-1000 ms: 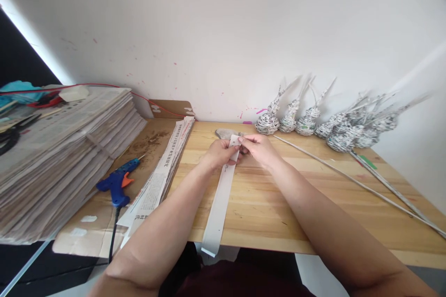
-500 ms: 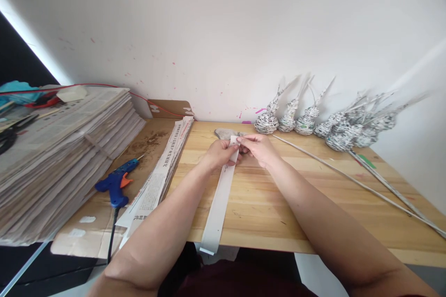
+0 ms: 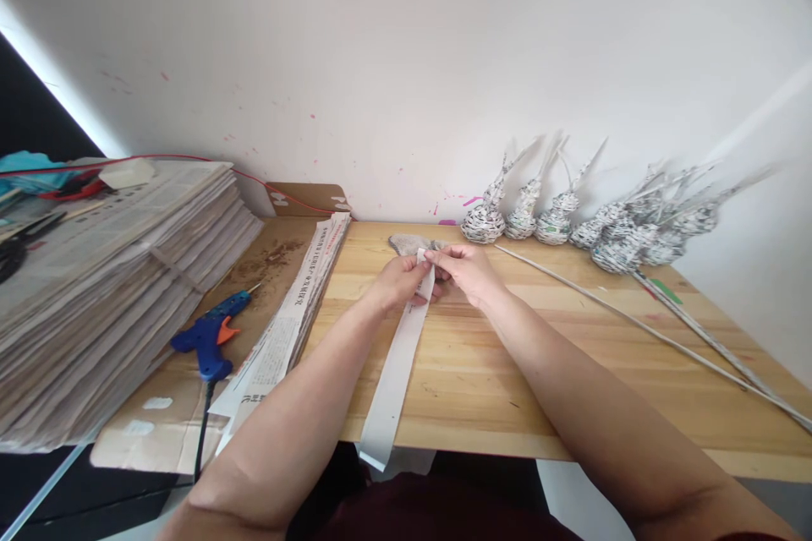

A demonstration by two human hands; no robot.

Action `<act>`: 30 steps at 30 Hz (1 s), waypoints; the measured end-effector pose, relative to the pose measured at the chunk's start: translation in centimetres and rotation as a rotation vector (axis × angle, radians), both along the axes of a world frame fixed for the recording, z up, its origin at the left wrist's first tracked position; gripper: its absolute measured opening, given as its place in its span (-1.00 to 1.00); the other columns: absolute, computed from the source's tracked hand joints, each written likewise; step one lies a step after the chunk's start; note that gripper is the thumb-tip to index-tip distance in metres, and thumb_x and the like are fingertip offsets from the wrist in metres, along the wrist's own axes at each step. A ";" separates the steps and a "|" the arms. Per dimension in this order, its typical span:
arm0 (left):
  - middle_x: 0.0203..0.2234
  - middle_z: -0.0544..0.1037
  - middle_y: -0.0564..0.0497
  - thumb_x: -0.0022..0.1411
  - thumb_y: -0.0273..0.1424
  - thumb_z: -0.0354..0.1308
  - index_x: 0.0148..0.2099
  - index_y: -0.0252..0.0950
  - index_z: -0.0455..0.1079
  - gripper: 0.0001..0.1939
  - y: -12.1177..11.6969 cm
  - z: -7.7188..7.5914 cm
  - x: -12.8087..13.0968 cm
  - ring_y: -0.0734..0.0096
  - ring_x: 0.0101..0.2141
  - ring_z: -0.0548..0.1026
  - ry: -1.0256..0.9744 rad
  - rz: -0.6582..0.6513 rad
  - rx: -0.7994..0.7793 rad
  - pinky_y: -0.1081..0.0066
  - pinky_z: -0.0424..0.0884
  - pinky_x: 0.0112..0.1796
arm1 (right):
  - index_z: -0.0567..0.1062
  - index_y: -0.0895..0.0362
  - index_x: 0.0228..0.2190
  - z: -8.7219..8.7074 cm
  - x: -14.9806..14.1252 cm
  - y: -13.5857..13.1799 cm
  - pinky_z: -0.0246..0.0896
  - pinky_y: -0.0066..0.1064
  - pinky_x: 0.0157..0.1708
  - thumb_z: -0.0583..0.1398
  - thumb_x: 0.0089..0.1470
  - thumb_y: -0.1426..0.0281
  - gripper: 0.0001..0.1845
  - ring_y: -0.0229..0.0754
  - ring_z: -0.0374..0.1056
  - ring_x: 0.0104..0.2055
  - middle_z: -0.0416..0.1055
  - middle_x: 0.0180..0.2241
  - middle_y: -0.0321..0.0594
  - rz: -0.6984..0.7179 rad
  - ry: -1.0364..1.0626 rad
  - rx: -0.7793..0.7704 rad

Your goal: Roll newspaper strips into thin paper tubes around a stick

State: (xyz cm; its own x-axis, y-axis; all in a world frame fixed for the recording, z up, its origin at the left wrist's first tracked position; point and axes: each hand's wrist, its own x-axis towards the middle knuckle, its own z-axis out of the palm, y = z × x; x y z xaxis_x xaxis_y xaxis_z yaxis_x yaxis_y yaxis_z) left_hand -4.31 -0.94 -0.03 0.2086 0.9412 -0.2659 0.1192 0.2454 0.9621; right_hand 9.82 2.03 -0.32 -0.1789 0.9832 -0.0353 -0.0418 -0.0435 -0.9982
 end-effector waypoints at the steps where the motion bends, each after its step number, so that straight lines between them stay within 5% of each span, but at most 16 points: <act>1: -0.49 0.58 -0.09 0.21 -0.04 0.05 -0.23 -0.32 0.43 -0.58 0.0 0.0 0.0 0.28 -0.44 0.55 0.001 0.013 0.002 0.37 0.42 -0.41 | 0.44 0.18 -0.64 0.0 0.1 0.1 -0.01 -0.49 -0.63 0.40 -0.32 0.10 -0.58 -0.35 0.15 -0.59 0.29 -0.67 -0.33 0.018 -0.008 -0.004; 14: -0.43 0.58 -0.05 0.19 -0.20 0.13 -0.26 -0.30 0.44 -0.75 0.0 -0.1 -0.2 0.32 -0.37 0.54 -0.055 0.051 0.030 0.36 0.46 -0.35 | 0.51 0.18 -0.56 0.2 0.4 0.2 -0.07 -0.51 -0.67 0.35 -0.25 0.13 -0.65 -0.33 0.18 -0.57 0.32 -0.63 -0.29 0.086 -0.024 -0.015; 30: -0.52 0.57 -0.09 0.27 -0.13 -0.03 -0.21 -0.31 0.43 -0.63 0.0 0.4 0.1 0.25 -0.45 0.55 0.012 0.068 0.005 0.36 0.43 -0.44 | 0.55 0.19 -0.53 0.3 0.3 0.1 0.02 -0.47 -0.59 0.38 -0.30 0.17 -0.66 -0.33 0.19 -0.57 0.38 -0.61 -0.28 0.035 -0.037 -0.013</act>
